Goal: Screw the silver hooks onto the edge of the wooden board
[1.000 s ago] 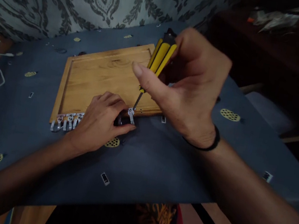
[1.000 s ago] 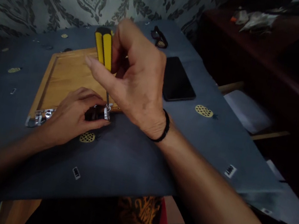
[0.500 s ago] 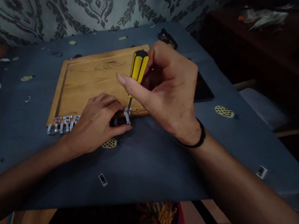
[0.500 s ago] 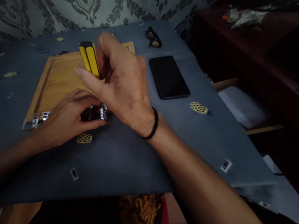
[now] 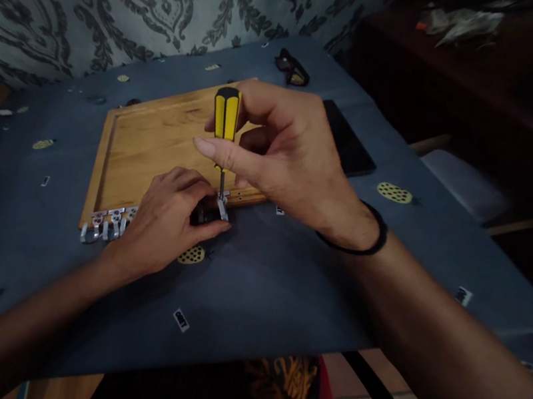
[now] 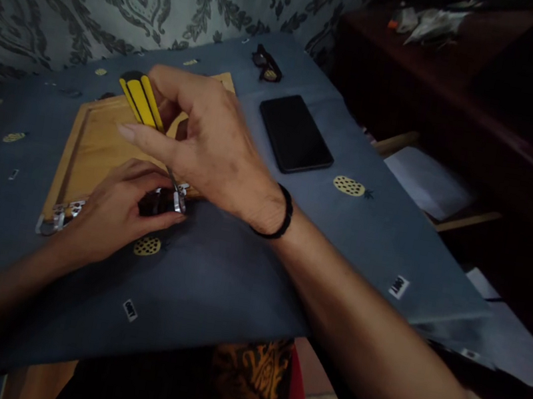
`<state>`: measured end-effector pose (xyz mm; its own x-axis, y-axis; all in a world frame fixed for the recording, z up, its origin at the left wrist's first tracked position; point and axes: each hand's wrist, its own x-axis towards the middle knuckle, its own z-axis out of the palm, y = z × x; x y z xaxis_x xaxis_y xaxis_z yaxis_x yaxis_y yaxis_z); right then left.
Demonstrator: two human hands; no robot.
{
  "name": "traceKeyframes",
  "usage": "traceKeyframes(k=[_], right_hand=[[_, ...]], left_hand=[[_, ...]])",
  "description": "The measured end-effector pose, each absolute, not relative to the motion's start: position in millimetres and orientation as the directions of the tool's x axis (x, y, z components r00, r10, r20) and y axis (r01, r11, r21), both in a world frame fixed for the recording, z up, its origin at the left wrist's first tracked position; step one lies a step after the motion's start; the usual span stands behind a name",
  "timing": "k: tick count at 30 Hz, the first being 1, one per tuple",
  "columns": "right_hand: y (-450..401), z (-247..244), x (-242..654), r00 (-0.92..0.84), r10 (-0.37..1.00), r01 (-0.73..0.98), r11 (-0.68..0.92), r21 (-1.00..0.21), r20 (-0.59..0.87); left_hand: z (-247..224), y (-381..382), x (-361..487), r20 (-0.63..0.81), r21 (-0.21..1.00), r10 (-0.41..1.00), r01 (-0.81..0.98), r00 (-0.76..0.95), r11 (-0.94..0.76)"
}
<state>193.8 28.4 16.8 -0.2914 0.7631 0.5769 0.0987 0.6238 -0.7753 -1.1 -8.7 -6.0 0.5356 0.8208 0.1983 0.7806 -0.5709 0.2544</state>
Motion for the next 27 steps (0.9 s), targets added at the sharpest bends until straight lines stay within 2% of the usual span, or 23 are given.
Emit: traceKeyframes(k=[4,9,16,23,27], right_hand=[[27.1,18.5,197.3,-0.341,0.746,0.079,0.63,-0.773,0.573],[28.8,16.8,196.9,-0.321,0.721,0.1,0.671,-0.735,0.614],[26.2,18.7,198.8,-0.382,0.731,0.069,0.633,-0.771,0.566],[31.6,18.7,202.7,-0.43,0.659,0.038,0.696,-0.717,0.617],[22.6,22.2,200.9,-0.385,0.746,0.124,0.625,-0.77,0.543]], left_hand=[[-6.0,-8.5,-1.8,0.204,0.272,0.817,0.77,0.539,-0.577],[-5.0,-9.3,-1.8,0.213,0.297,0.813,0.757,0.542,-0.583],[-2.3,-8.6,-1.2,0.183,0.315,0.82,0.758,0.542,-0.571],[-3.3,-7.6,-2.1,0.188,0.3,0.817,0.76,0.545,-0.577],[-4.3,-7.3,-2.3,0.197,0.31,0.811,0.75,0.551,-0.584]])
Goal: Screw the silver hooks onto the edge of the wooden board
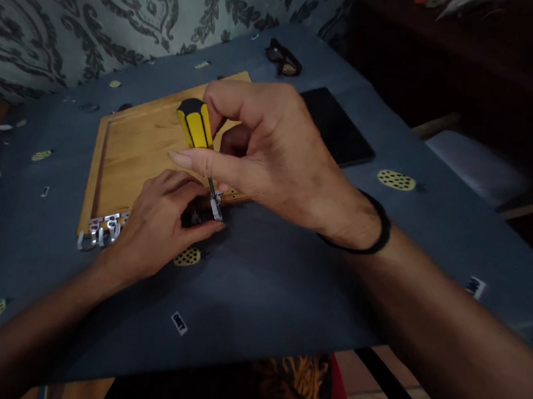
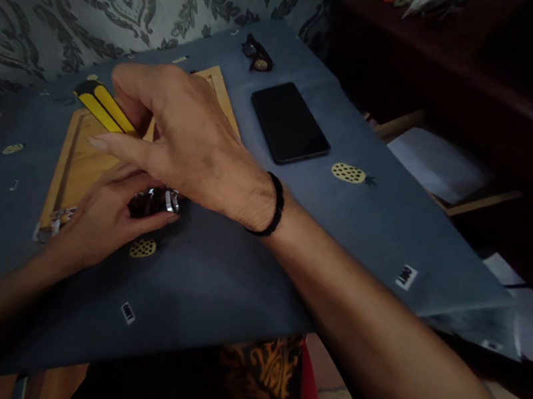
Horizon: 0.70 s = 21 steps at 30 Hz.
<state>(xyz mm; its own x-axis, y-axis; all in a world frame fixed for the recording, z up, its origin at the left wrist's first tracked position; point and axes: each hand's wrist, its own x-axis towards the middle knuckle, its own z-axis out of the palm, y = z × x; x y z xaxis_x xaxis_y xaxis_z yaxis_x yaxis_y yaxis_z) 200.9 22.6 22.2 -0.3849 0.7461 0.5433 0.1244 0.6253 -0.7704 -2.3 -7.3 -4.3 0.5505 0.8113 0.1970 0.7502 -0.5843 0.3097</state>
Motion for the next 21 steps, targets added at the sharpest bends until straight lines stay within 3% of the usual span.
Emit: traceKeyframes(k=[5,12,21], right_hand=[[15,25,197,-0.373,0.788,0.1,0.558,-0.823,0.489],[21,26,203,-0.439,0.716,0.12,0.645,-0.755,0.542],[9,27,194,-0.06,0.649,0.285,0.739,-0.61,0.759]], left_hand=[[-5,-8,-3,0.239,0.288,0.792,0.738,0.561,-0.61],[-7,-6,-5,0.223,0.307,0.806,0.745,0.548,-0.592],[-5,-6,-4,0.193,0.299,0.824,0.768,0.533,-0.567]])
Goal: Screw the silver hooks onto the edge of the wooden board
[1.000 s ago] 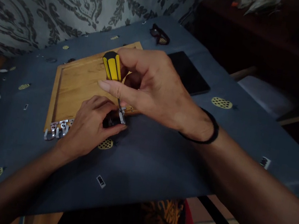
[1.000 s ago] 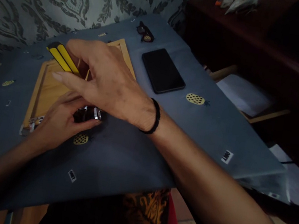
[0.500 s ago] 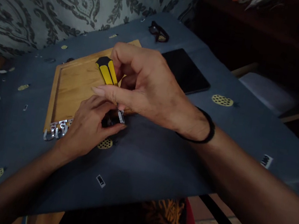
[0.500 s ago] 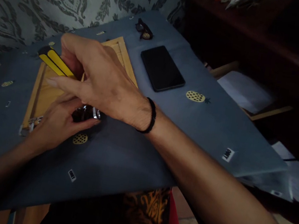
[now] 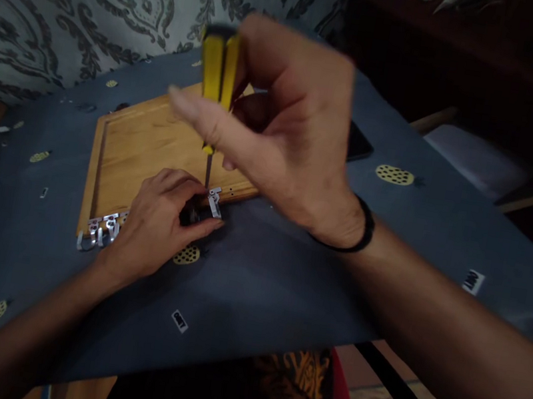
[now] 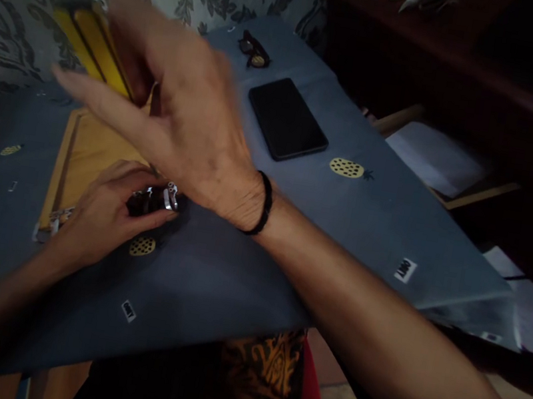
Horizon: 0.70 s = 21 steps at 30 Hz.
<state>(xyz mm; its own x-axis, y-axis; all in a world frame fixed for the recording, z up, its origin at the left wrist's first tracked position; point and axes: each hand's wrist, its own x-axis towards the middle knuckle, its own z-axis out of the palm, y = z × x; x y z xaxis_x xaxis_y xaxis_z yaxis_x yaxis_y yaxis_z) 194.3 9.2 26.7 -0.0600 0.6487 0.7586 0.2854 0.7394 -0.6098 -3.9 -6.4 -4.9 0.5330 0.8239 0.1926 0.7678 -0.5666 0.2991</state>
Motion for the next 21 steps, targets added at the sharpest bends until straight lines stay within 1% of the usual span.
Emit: traceKeyframes(k=[3,7,11,13,17,21], right_hand=[[7,33,197,-0.006,0.673,0.337,0.698,-0.632,0.74],[12,31,196,-0.082,0.624,0.301,0.759,-0.577,0.777],[14,24,192,-0.125,0.671,0.231,0.736,-0.636,0.731],[14,22,191,-0.126,0.684,0.232,0.724,-0.649,0.718],[15,20,191,-0.138,0.668,0.245,0.738,-0.628,0.731],[16,18,190,-0.161,0.683,0.296,0.722,-0.625,0.713]], left_hand=[[-5,-6,-4,0.187,0.296,0.825,0.77,0.534,-0.566],[-4,-6,-3,0.181,0.302,0.826,0.769,0.534,-0.563],[-3,-6,-3,0.175,0.302,0.826,0.77,0.535,-0.563],[-3,-6,-3,0.166,0.302,0.827,0.771,0.536,-0.561],[-3,-7,-2,0.166,0.303,0.829,0.772,0.534,-0.558],[-4,-7,-2,0.172,0.306,0.827,0.769,0.535,-0.561]])
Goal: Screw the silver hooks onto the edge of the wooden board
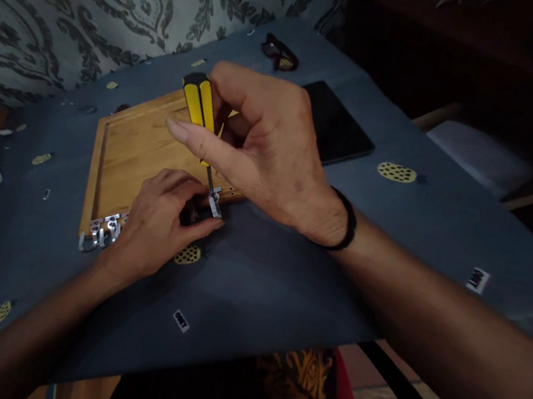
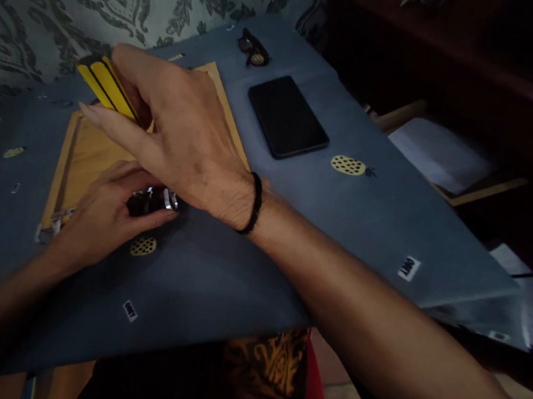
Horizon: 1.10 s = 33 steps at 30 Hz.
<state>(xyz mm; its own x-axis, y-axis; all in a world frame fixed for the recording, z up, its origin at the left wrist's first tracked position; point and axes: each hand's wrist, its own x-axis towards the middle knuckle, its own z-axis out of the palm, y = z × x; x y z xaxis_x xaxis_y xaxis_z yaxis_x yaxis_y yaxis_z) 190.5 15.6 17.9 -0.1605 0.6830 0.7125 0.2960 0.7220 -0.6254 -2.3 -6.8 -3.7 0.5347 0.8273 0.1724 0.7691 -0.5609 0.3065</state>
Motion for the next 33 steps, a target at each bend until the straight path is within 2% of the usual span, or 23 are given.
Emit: traceKeyframes(k=[5,12,16,19,21,23,28,33], right_hand=[[18,14,190,-0.173,0.678,0.31,0.726,-0.614,0.714],[23,15,193,-0.248,0.71,0.258,0.704,-0.662,0.659],[22,22,198,-0.344,0.737,0.162,0.657,-0.736,0.582],[22,26,204,-0.448,0.704,0.027,0.627,-0.779,0.551],[22,27,206,-0.495,0.679,-0.006,0.621,-0.783,0.542],[23,26,207,-0.487,0.677,0.038,0.648,-0.76,0.553],[23,21,199,-0.323,0.706,0.214,0.703,-0.678,0.63],[26,16,195,-0.296,0.686,0.217,0.726,-0.652,0.665]], left_hand=[[-2,-7,-3,0.154,0.318,0.83,0.769,0.536,-0.555],[-3,-6,-4,0.166,0.315,0.828,0.767,0.535,-0.559],[-2,-6,-3,0.167,0.326,0.824,0.759,0.541,-0.564],[-2,-6,-3,0.159,0.324,0.826,0.761,0.541,-0.561],[-2,-6,-3,0.165,0.316,0.823,0.761,0.544,-0.567],[-3,-6,-3,0.182,0.312,0.819,0.758,0.544,-0.573],[-2,-7,-2,0.171,0.336,0.823,0.753,0.542,-0.566],[-1,-6,-3,0.162,0.331,0.822,0.755,0.546,-0.567]])
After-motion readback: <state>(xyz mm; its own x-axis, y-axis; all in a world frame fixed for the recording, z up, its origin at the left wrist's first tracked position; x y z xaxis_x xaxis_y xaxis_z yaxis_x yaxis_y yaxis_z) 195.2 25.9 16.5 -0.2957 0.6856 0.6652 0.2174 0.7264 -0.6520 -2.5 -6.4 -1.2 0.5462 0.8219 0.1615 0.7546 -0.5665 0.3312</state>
